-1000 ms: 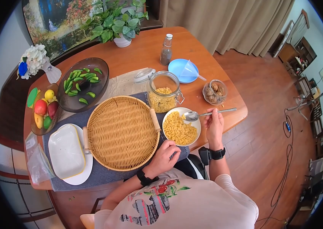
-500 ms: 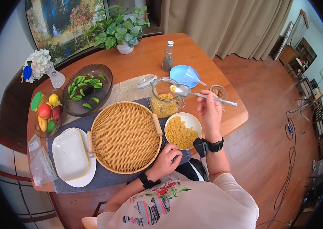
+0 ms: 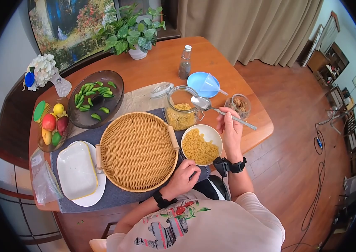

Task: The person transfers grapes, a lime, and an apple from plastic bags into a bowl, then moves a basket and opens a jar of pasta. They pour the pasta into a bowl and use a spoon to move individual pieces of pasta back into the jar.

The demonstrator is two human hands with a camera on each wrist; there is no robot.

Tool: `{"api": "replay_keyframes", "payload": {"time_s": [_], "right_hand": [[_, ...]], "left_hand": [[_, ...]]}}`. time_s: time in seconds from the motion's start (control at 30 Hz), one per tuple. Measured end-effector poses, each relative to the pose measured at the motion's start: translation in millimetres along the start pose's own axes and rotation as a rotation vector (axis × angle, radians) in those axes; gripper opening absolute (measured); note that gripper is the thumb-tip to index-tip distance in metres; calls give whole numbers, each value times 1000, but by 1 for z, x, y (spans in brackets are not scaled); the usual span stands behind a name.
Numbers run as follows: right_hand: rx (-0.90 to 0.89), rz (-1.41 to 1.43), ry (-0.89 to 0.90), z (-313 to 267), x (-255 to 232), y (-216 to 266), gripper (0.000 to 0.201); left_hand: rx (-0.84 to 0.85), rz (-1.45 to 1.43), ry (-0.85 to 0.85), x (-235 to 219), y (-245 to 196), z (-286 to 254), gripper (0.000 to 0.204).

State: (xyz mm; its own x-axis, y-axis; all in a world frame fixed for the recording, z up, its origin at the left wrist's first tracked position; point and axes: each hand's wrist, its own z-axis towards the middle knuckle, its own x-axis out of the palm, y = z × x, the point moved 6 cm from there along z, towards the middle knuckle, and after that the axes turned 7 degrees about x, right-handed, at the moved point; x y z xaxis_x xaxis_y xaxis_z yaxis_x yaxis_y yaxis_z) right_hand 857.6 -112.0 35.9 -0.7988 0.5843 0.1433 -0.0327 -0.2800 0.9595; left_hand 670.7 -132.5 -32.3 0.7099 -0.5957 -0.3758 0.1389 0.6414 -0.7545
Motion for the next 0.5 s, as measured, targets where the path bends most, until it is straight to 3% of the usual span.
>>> {"api": "replay_keyframes", "payload": {"time_s": [0.3, 0.5], "right_hand": [[-122, -285, 11, -13, 7, 4, 19], [-80, -225, 18, -14, 7, 7, 20]], "left_hand": [[5, 7, -2, -1, -2, 1, 13], [-2, 6, 0, -1, -1, 1, 12]]}}
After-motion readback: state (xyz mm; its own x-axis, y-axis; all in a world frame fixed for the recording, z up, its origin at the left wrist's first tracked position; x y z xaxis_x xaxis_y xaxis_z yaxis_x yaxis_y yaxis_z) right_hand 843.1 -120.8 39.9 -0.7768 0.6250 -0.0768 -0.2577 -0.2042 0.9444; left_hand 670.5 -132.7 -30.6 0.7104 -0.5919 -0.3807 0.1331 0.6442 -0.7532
